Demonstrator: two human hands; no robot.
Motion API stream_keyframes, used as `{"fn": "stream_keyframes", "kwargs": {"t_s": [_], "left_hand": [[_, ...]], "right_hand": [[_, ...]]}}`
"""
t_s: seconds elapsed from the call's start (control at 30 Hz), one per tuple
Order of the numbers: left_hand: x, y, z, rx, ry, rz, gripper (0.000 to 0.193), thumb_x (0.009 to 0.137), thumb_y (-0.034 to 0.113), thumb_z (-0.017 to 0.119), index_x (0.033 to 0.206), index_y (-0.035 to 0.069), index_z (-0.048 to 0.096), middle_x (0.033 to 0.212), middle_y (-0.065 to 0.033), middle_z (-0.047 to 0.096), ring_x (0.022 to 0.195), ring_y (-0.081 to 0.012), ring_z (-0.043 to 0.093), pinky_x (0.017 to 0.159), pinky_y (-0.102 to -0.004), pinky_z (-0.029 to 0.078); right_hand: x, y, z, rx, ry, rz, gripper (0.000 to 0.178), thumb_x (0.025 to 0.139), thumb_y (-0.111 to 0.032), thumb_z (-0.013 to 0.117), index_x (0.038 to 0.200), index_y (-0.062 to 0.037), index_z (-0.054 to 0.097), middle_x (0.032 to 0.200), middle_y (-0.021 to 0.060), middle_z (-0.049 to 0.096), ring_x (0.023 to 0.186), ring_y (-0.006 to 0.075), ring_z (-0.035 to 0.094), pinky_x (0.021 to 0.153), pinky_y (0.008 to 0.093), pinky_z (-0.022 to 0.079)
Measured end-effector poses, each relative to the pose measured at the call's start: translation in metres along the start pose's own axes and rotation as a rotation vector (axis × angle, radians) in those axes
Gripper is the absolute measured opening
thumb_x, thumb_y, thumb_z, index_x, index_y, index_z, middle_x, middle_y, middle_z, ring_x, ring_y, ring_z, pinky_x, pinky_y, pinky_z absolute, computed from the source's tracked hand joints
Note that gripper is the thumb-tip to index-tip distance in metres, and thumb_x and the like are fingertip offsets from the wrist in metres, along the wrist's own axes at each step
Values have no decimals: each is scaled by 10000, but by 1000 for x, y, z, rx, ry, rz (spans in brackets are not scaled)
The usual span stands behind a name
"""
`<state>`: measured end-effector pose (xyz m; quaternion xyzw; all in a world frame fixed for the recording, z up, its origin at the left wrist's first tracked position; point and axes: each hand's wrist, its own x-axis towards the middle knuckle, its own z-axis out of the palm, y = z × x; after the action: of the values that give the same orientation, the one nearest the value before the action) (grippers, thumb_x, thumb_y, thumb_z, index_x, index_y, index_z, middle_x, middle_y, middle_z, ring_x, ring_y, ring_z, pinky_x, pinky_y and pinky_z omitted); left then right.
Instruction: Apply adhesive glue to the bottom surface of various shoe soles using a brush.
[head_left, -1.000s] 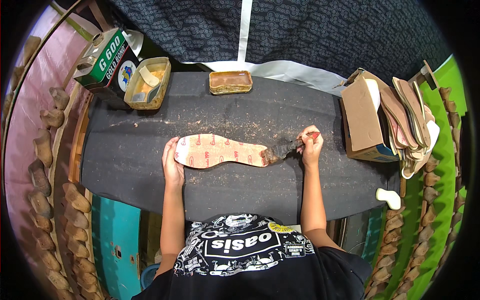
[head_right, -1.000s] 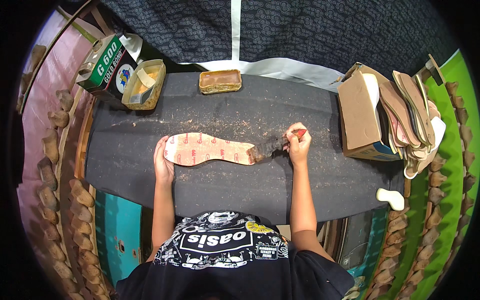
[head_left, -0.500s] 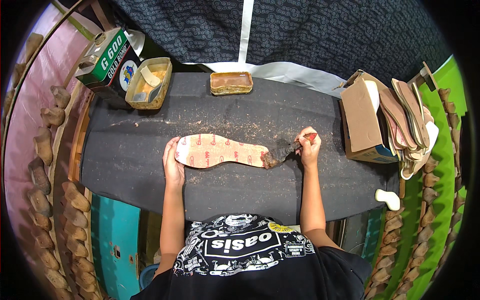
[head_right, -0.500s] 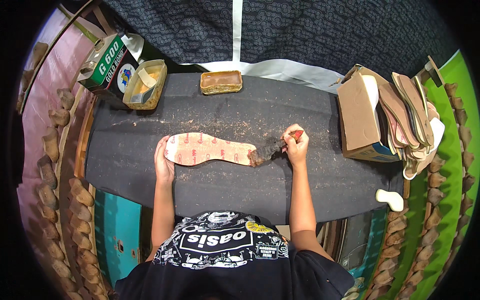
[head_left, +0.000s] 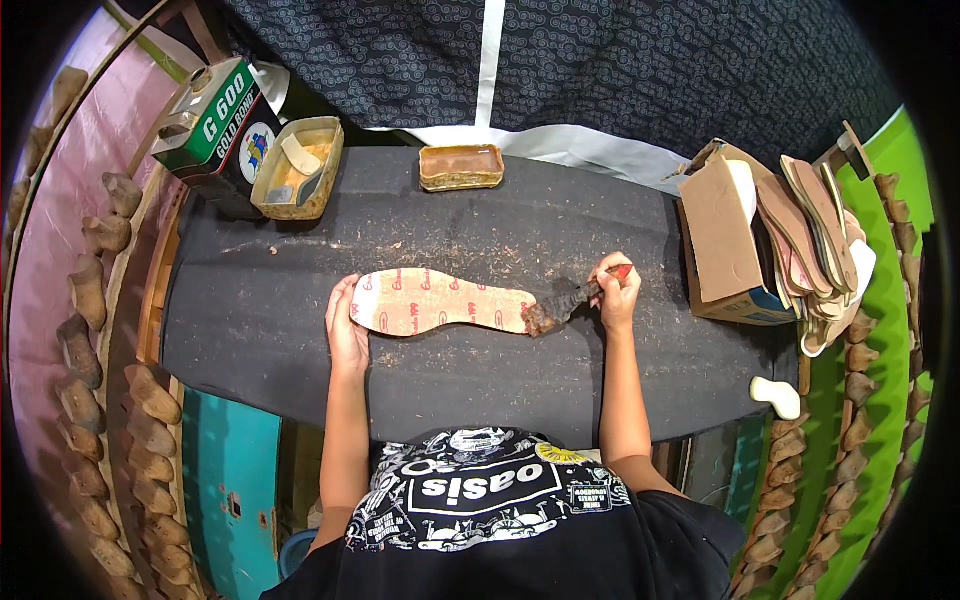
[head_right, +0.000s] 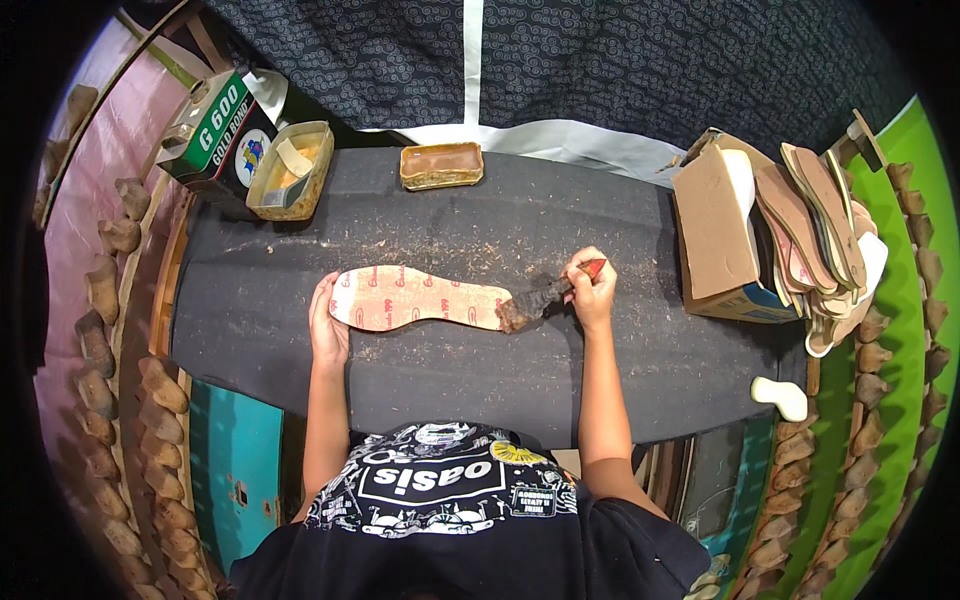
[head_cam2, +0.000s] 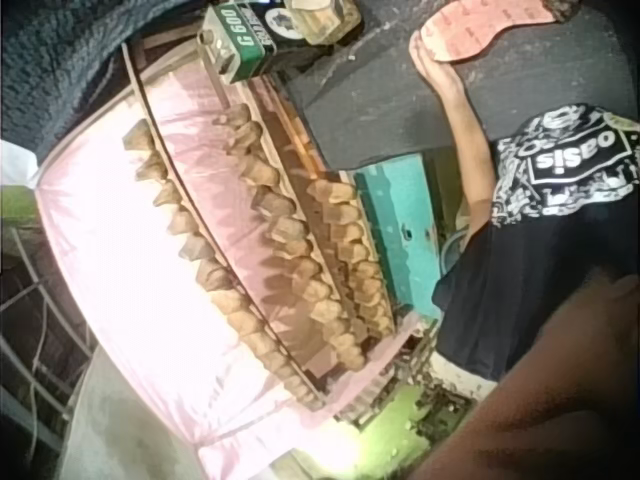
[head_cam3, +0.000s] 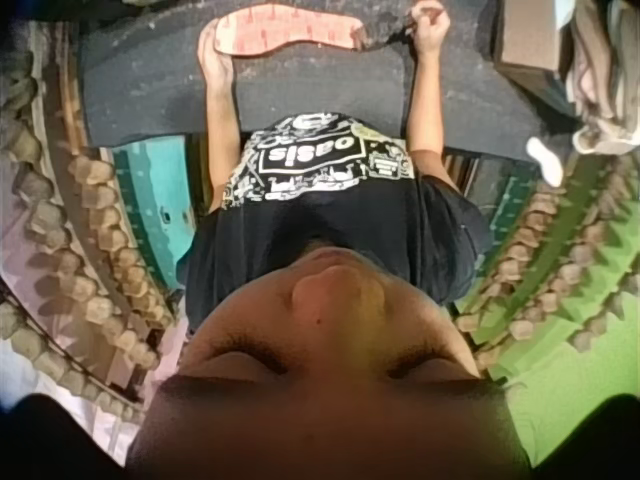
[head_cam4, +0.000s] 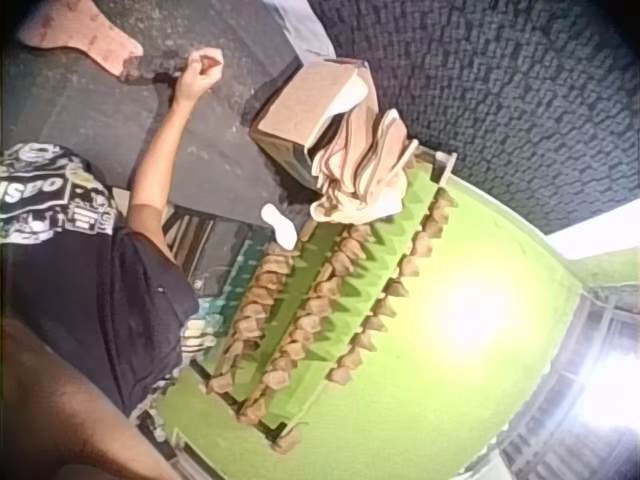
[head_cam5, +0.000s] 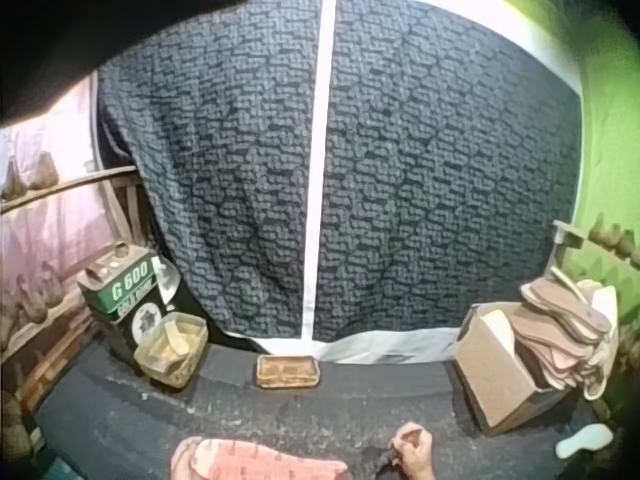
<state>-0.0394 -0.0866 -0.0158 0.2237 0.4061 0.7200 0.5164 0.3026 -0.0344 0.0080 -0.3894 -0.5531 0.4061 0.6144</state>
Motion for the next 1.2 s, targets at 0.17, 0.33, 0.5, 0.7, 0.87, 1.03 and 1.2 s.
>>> {"fn": "stream_keyframes", "kwargs": {"t_s": [0.17, 0.33, 0.5, 0.7, 0.87, 1.03, 1.2], "left_hand": [[1, -1, -3, -11, -4, -13, 216, 847, 133, 404, 1019, 13, 455, 997, -58, 513, 933, -116, 493, 816, -244, 391], [1, -2, -1, -9, -2, -2, 216, 846, 129, 403, 1019, 9, 452, 997, -59, 511, 938, -119, 490, 818, -244, 390], [1, -1, -1, -4, -15, 6, 215, 847, 128, 403, 1016, 5, 451, 996, -63, 512, 939, -123, 491, 820, -245, 389], [0, 0, -1, -23, -14, 0, 208, 848, 119, 399, 1012, 4, 454, 989, -66, 517, 937, -126, 495, 818, -247, 392], [1, 0, -1, -24, -18, -3, 206, 848, 118, 398, 1012, 6, 455, 988, -67, 517, 935, -127, 497, 814, -247, 397], [0, -1, -1, -4, -37, 10, 211, 850, 120, 395, 1015, 2, 453, 987, -66, 515, 926, -127, 497, 816, -247, 393], [-2, -1, 0, -15, -24, 8, 213, 850, 120, 394, 1017, 1, 452, 980, -67, 515, 925, -126, 494, 812, -244, 392]], "right_hand": [[2, -3, -11, -18, 141, -6, 27, 727, -60, 461, 724, -33, 460, 593, 37, 497, 410, 41, 413, 327, 154, 334], [-3, 0, 1, 68, 14, -52, 87, 721, -114, 489, 716, -35, 455, 584, 51, 514, 386, 57, 420, 329, 173, 328], [-12, 0, 38, 67, -103, -31, 80, 740, -93, 514, 722, -36, 460, 638, 51, 531, 436, 61, 452, 370, 171, 360], [-6, -4, 15, 48, -59, 40, 80, 718, -97, 508, 700, -37, 459, 599, 38, 511, 410, 51, 425, 355, 166, 341], [-1, -9, -5, 2, 28, -39, 47, 701, -61, 487, 680, -38, 452, 573, 34, 496, 389, 49, 394, 340, 170, 310], [-4, -4, 6, 74, 7, -36, 53, 702, -71, 490, 680, -35, 457, 577, 37, 496, 405, 54, 402, 349, 173, 313], [-4, -3, 0, 27, -9, 18, 62, 701, -85, 487, 687, -29, 465, 605, 48, 513, 442, 62, 421, 378, 178, 334]]}}
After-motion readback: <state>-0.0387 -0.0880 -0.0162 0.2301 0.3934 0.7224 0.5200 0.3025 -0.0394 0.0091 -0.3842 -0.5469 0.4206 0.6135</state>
